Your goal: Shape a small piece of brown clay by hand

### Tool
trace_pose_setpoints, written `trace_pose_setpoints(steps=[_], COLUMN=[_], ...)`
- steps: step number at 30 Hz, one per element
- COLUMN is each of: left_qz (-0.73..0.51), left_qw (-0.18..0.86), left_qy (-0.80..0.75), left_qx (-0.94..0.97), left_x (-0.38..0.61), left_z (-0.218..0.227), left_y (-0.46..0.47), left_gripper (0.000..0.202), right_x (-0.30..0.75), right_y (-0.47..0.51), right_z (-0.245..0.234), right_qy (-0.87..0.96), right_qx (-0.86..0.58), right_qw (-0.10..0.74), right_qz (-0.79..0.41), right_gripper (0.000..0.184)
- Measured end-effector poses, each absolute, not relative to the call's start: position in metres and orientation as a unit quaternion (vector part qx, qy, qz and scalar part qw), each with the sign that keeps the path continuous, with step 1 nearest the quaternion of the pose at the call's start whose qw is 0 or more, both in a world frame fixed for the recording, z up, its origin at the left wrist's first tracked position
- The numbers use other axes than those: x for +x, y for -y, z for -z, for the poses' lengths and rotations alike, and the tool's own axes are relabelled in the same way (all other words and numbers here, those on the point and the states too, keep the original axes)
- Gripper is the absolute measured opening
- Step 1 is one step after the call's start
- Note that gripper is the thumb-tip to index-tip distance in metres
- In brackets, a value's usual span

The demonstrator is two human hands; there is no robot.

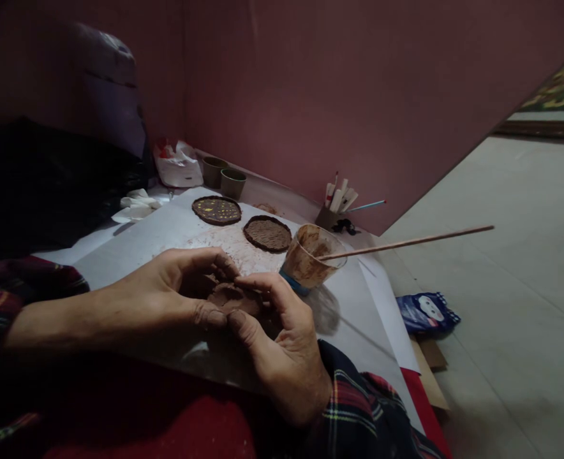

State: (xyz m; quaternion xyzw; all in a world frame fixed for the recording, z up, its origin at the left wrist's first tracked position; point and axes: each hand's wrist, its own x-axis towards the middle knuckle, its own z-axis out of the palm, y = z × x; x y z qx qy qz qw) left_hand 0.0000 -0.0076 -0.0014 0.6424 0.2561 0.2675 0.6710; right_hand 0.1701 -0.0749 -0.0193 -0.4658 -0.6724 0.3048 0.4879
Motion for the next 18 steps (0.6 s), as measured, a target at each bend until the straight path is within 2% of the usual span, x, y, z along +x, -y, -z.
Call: trace_pose_setpoints(steps=[18], left_qz=[-0.269], left_qw=[0.678], left_qy=[-0.255], left_qx=[0.635], left_x=[0.0005], left_z=[0.0008], left_y=[0.0076], left_gripper=[0.023], right_x=[0.1719], right_y=[0.075], right_z=[0.0218], right_qy=[0.671], right_qx=[-0.464], right_qw=[0.481], right_qz=[-0.321], right_gripper=[0.023])
